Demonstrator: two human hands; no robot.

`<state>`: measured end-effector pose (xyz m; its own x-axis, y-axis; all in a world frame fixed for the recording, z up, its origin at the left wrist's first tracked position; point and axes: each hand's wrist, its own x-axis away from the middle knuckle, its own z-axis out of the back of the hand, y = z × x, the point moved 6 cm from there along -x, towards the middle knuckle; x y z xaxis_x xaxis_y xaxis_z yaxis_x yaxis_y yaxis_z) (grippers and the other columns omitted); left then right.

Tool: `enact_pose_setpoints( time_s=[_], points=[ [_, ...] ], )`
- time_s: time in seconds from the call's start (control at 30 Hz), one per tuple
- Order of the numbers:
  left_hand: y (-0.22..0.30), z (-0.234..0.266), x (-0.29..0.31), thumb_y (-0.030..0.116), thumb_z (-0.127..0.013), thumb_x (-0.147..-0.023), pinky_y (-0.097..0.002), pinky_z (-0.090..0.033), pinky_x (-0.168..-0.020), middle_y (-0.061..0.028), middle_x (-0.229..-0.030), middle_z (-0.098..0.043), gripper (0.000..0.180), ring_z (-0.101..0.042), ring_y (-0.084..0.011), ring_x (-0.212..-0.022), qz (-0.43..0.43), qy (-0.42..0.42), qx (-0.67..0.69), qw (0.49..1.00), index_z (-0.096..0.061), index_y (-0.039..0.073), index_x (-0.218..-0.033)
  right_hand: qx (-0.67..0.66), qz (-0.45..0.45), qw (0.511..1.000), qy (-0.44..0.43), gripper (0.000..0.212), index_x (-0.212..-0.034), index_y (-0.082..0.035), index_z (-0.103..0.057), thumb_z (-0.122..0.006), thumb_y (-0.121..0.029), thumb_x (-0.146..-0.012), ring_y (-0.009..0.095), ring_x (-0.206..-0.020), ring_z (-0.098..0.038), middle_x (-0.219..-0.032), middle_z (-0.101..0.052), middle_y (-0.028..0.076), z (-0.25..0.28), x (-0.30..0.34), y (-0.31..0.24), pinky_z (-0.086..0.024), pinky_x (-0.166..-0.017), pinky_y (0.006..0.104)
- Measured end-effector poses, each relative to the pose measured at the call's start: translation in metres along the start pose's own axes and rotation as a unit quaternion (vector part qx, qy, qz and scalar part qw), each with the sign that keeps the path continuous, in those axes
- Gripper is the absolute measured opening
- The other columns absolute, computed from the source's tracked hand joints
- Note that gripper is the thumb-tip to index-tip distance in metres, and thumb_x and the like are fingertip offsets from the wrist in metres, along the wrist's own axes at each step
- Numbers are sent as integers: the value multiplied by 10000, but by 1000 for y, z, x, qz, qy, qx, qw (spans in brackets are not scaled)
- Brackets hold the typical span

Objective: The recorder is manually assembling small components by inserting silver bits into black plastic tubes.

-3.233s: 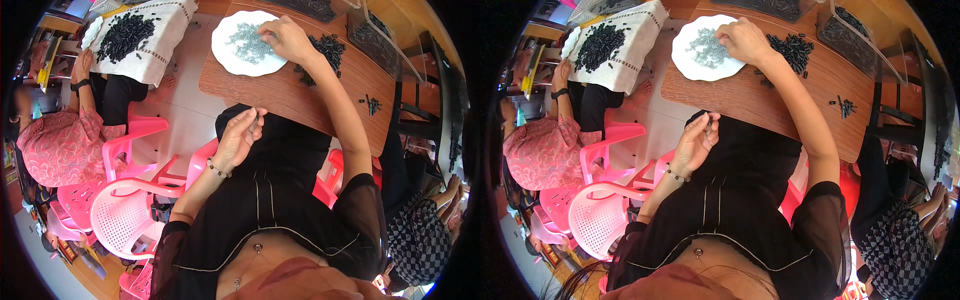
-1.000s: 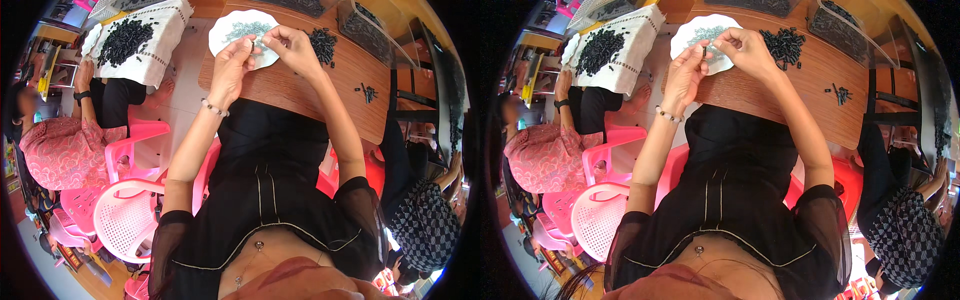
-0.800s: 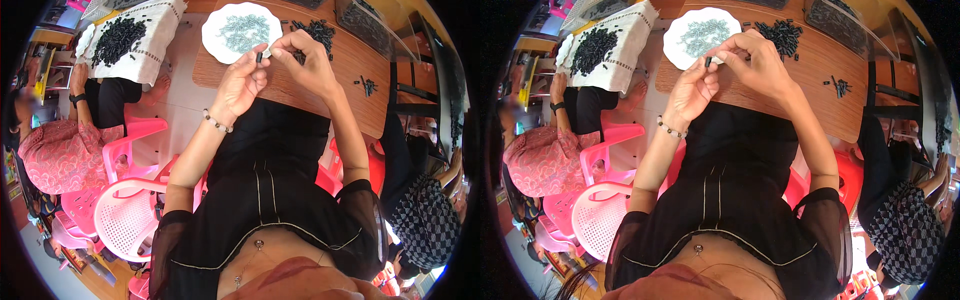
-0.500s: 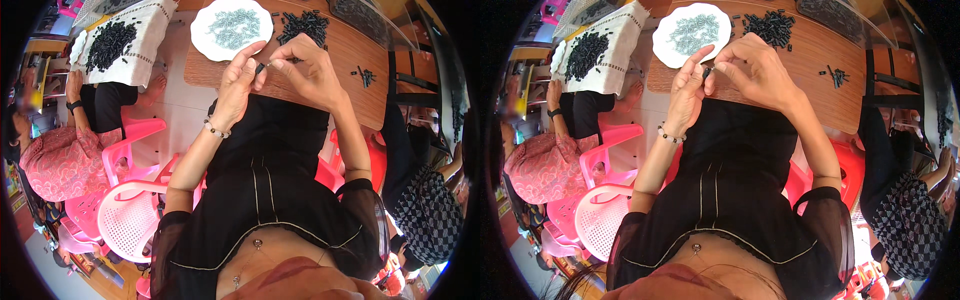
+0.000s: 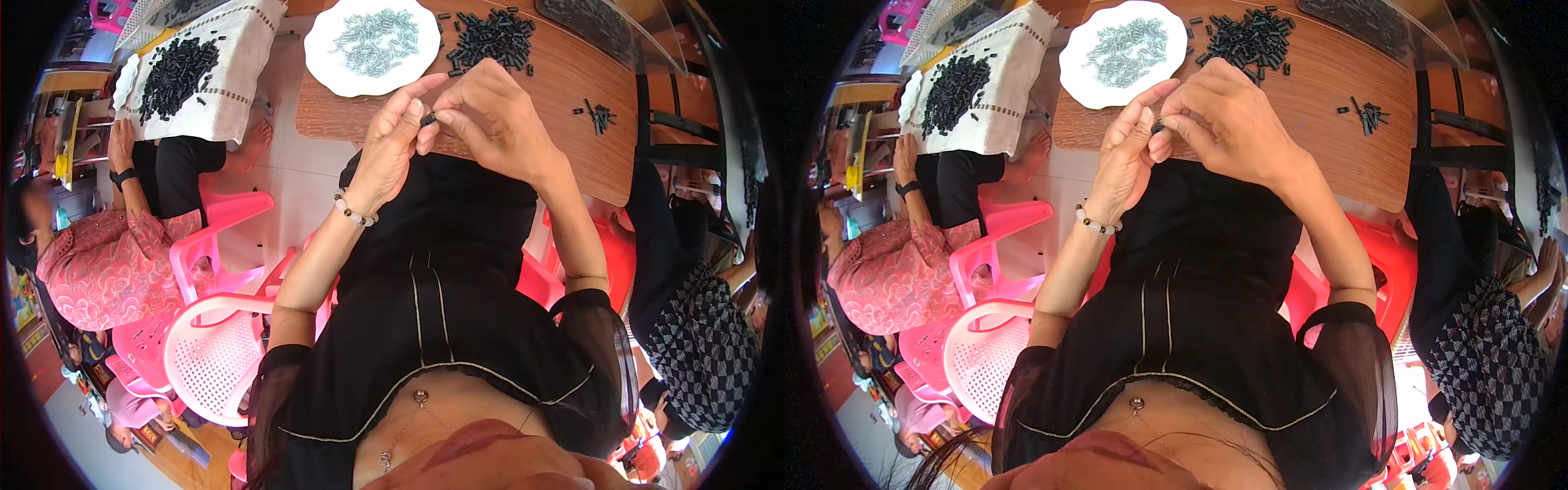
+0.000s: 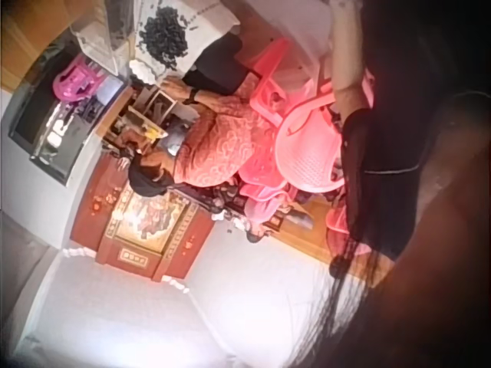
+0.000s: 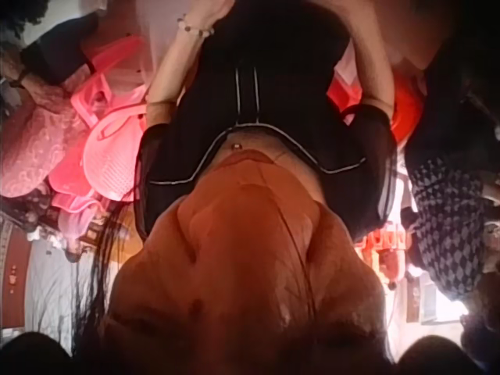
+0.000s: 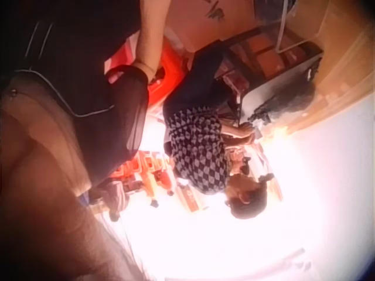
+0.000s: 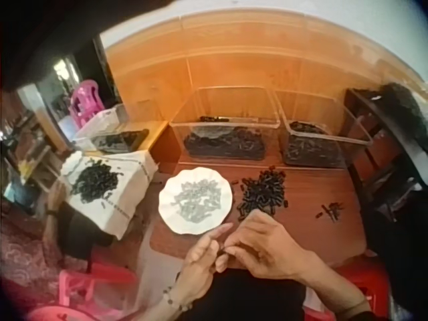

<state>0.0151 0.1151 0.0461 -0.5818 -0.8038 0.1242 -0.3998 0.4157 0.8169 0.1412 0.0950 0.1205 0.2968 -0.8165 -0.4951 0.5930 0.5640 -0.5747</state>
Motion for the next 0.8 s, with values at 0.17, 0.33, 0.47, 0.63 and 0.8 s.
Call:
enact_pose_setpoints(
  time_s=[0.17, 0.33, 0.47, 0.63, 0.8],
  points=[
    [-2, -5, 0, 228, -400, -1037, -179, -352, -607, 37, -811, -521, 373, -395, -36, -651, 8, 4, -3, 1000, -462, 39, -1352, -31, -19, 999, -24, 152, -926, -49, -672, -712, -59, -780, 236, -820, -558, -837, -653, 52, 0, 4, 4, -450, -771, 340],
    [-4, -7, -1, 232, -396, -1038, -171, -359, -608, 18, -906, -585, 371, -411, -27, -658, -8, 1, -39, 999, -465, 41, -1348, -75, -58, 995, -13, 174, -939, -51, -682, -727, -66, -771, 223, -815, -559, -822, -661, 46, -1, 14, 9, -446, -775, 335],
    [-11, -8, -3, 286, -413, -1033, -180, -378, -610, 10, -870, -600, 392, -446, -28, -672, -5, -17, -41, 999, -488, 32, -1323, -77, -65, 995, 19, 143, -893, -66, -682, -738, -108, -768, 245, -788, -553, -815, -651, 51, 1, 22, 10, -451, -746, 345],
    [-31, -5, 0, 368, -446, -1012, -200, -418, -625, 7, -812, -588, 438, -509, -46, -699, 19, 10, 63, 998, -561, 7, -1231, -72, -63, 992, 85, 167, -871, -58, -681, -754, -38, -721, 241, -798, -560, -834, -659, 39, 7, 37, 10, -465, -713, 330],
    [-50, -11, 11, 368, -513, -980, -211, -460, -677, 6, -866, -621, 399, -553, -55, -755, 61, 39, 127, 989, -626, 17, -1133, 13, -20, 994, 109, 241, -892, -67, -682, -757, 0, -672, 243, -802, -564, -843, -654, 32, 12, 48, 4, -475, -704, 331]
  ],
)
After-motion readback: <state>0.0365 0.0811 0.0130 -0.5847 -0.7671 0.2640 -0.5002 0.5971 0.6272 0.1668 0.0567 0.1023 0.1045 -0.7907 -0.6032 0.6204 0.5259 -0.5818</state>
